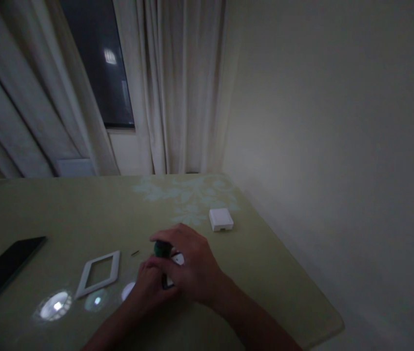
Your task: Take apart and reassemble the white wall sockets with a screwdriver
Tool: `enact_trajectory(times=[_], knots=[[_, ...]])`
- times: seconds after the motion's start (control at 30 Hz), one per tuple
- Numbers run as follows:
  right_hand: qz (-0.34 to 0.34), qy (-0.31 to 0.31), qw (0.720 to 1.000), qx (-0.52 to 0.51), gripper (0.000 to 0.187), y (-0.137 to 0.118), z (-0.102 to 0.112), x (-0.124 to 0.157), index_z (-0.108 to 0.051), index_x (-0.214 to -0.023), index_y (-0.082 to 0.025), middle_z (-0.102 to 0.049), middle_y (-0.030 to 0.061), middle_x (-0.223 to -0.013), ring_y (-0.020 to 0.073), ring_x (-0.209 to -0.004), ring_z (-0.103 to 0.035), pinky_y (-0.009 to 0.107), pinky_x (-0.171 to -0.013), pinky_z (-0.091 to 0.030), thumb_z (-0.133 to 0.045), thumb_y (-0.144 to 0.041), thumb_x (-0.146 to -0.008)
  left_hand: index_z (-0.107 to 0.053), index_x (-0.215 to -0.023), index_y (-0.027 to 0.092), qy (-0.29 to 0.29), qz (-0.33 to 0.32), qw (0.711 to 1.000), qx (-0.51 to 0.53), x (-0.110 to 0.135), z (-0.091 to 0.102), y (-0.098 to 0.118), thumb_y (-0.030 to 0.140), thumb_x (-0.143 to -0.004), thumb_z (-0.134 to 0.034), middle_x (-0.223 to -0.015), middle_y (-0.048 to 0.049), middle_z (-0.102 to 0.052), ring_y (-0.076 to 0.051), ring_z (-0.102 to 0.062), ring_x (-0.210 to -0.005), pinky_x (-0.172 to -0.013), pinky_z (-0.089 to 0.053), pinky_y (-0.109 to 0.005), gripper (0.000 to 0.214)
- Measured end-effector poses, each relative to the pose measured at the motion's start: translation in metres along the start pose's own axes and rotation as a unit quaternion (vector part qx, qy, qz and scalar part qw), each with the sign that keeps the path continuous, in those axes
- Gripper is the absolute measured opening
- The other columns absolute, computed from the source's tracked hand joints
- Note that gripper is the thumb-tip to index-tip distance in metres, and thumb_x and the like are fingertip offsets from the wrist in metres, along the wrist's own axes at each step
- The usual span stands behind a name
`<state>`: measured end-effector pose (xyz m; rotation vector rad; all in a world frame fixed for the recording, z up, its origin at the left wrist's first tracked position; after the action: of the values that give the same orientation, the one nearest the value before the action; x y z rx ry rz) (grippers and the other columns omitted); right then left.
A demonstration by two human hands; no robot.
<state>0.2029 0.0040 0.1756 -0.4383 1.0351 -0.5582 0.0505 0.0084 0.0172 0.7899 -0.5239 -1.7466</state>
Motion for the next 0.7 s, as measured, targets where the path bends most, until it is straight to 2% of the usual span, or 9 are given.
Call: enact_trajectory(times=[0.1, 0.17, 0.23, 0.3, 0.37, 0.43, 0.5, 0.6, 0.7], knots=[[-0.059, 0.124, 0.988, -0.066, 0.030, 0.014, 0.027, 0.001, -0.074, -0.120, -0.027, -0.075, 0.0042, -0.104, 0.0201, -0.092, -0.073, 0.032, -0.083, -0.062, -0.085, -0.037, -0.094, -0.070, -0.135, 0.027, -0.039, 0.011, 0.999, -0.023, 0.004, 0.006, 0.003, 0.049, -0.075, -0.088, -0.136, -0.0151, -0.072, -0.045, -0.063, -0.128, -0.107, -0.048, -0.061, 0.066], [-0.119, 0.217, 0.964, -0.102, 0.028, 0.035, 0.043, 0.006, -0.073, -0.106, -0.024, -0.073, 0.0016, -0.093, 0.0171, -0.080, -0.070, 0.027, -0.071, -0.061, -0.089, -0.038, -0.088, -0.065, -0.144, 0.027, -0.063, 0.013, 0.998, -0.011, 0.005, 0.015, 0.002, 0.055, -0.075, -0.089, -0.144, -0.0162, -0.069, -0.043, -0.061, -0.133, -0.111, -0.047, -0.061, 0.079], [-0.189, 0.277, 0.935, -0.117, 0.034, 0.062, 0.051, 0.013, -0.068, -0.089, -0.022, -0.064, -0.0026, -0.076, 0.0136, -0.065, -0.062, 0.023, -0.058, -0.056, -0.093, -0.044, -0.082, -0.060, -0.150, 0.026, -0.052, 0.024, 0.998, 0.007, 0.001, 0.029, -0.005, 0.059, -0.085, -0.079, -0.148, -0.0158, -0.068, -0.040, -0.062, -0.135, -0.112, -0.048, -0.057, 0.075], [-0.266, 0.311, 0.899, -0.159, 0.046, 0.092, 0.051, 0.022, -0.062, -0.080, -0.022, -0.057, -0.0053, -0.067, 0.0126, -0.057, -0.057, 0.023, -0.052, -0.053, -0.095, -0.053, -0.074, -0.063, -0.147, 0.026, 0.005, 0.050, 0.999, -0.008, -0.005, 0.049, -0.020, 0.054, -0.101, -0.059, -0.144, -0.0133, -0.071, -0.035, -0.065, -0.132, -0.111, -0.051, -0.053, 0.054], [-0.303, 0.319, 0.881, -0.176, 0.053, 0.116, 0.046, 0.032, -0.058, -0.077, -0.022, -0.055, -0.0056, -0.062, 0.0132, -0.054, -0.056, 0.024, -0.048, -0.052, -0.093, -0.061, -0.072, -0.076, -0.126, 0.024, 0.050, 0.072, 0.992, -0.094, -0.012, 0.066, -0.037, 0.047, -0.101, -0.055, -0.128, -0.0130, -0.078, -0.035, -0.071, -0.119, -0.106, -0.053, -0.053, 0.040], [-0.330, 0.324, 0.867, -0.185, 0.056, 0.132, 0.040, 0.044, -0.058, -0.075, -0.021, -0.055, -0.0045, -0.062, 0.0137, -0.054, -0.056, 0.024, -0.047, -0.052, -0.091, -0.065, -0.070, -0.080, -0.118, 0.021, 0.069, 0.098, 0.975, -0.187, -0.016, 0.076, -0.053, 0.037, -0.101, -0.050, -0.126, -0.0146, -0.078, -0.037, -0.071, -0.117, -0.103, -0.052, -0.054, 0.038], [-0.356, 0.320, 0.856, -0.195, 0.055, 0.140, 0.034, 0.054, -0.058, -0.072, -0.020, -0.057, -0.0029, -0.064, 0.0136, -0.056, -0.056, 0.023, -0.047, -0.051, -0.091, -0.063, -0.070, -0.081, -0.111, 0.021, 0.051, 0.112, 0.968, -0.220, -0.016, 0.079, -0.063, 0.029, -0.102, -0.044, -0.124, -0.0145, -0.078, -0.036, -0.071, -0.114, -0.100, -0.053, -0.050, 0.039], [-0.383, 0.311, 0.845, -0.206, 0.051, 0.143, 0.028, 0.065, -0.060, -0.071, -0.019, -0.059, -0.0018, -0.067, 0.0131, -0.057, -0.055, 0.023, -0.048, -0.051, -0.092, -0.059, -0.071, -0.079, -0.097, 0.024, 0.006, 0.119, 0.972, -0.201, -0.013, 0.074, -0.069, 0.023, -0.104, -0.039, -0.112, -0.0109, -0.076, -0.030, -0.072, -0.105, -0.093, -0.054, -0.041, 0.041], [-0.395, 0.305, 0.840, -0.211, 0.050, 0.143, 0.026, 0.068, -0.063, -0.073, -0.019, -0.058, -0.0017, -0.069, 0.0135, -0.059, -0.055, 0.022, -0.049, -0.051, -0.091, -0.060, -0.072, -0.074, -0.099, 0.023, -0.028, 0.120, 0.971, -0.203, -0.010, 0.069, -0.067, 0.011, -0.098, -0.043, -0.107, -0.0108, -0.073, -0.027, -0.071, -0.099, -0.085, -0.053, -0.036, 0.032]])
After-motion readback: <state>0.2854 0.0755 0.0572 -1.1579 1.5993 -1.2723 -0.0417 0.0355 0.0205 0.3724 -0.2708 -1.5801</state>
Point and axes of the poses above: each hand's wrist, its own x-axis away from the middle knuckle, its own z-axis out of the back of the hand, y = z × x, the point moved 3 cm from there along -x, towards the middle knuckle
